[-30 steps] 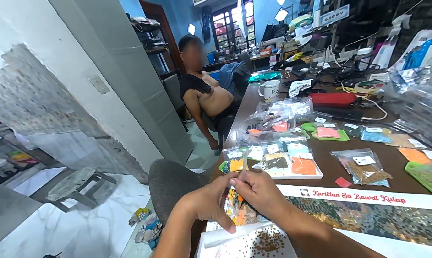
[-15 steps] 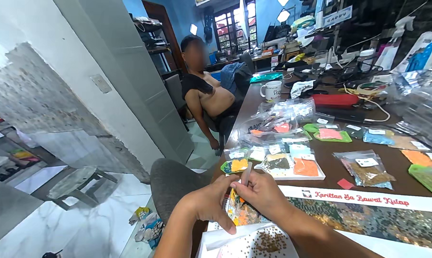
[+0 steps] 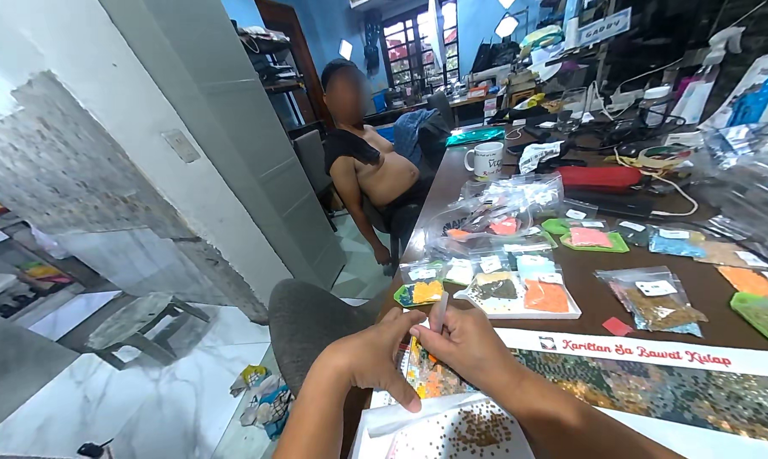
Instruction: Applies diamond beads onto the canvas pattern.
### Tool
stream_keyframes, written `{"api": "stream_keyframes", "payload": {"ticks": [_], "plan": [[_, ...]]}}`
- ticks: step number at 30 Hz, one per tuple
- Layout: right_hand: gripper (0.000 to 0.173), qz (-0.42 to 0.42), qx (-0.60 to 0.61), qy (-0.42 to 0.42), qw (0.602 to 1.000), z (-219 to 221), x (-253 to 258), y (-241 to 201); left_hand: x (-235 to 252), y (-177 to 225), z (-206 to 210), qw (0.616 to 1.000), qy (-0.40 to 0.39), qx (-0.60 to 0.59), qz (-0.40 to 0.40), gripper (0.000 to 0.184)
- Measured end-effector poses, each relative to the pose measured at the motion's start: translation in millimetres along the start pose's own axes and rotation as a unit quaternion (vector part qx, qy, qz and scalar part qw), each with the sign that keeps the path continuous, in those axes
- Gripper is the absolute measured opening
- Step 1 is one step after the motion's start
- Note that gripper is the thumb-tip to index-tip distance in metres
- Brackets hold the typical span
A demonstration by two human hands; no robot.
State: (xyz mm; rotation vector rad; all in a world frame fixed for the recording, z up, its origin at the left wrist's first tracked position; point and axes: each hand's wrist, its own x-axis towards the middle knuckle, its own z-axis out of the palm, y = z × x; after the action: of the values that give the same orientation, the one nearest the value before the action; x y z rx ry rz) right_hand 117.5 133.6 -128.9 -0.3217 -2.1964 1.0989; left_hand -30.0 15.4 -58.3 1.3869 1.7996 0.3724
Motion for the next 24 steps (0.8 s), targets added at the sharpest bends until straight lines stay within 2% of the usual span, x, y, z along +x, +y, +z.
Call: {"api": "stream_keyframes", "payload": {"ticks": [24], "plan": [[0.038, 0.009, 0.0, -0.015, 1.0, -1.3, -0.4, -3.9, -0.5, 1.5, -0.6, 1.0, -0.004, 0.005, -0.011, 0.115]]}}
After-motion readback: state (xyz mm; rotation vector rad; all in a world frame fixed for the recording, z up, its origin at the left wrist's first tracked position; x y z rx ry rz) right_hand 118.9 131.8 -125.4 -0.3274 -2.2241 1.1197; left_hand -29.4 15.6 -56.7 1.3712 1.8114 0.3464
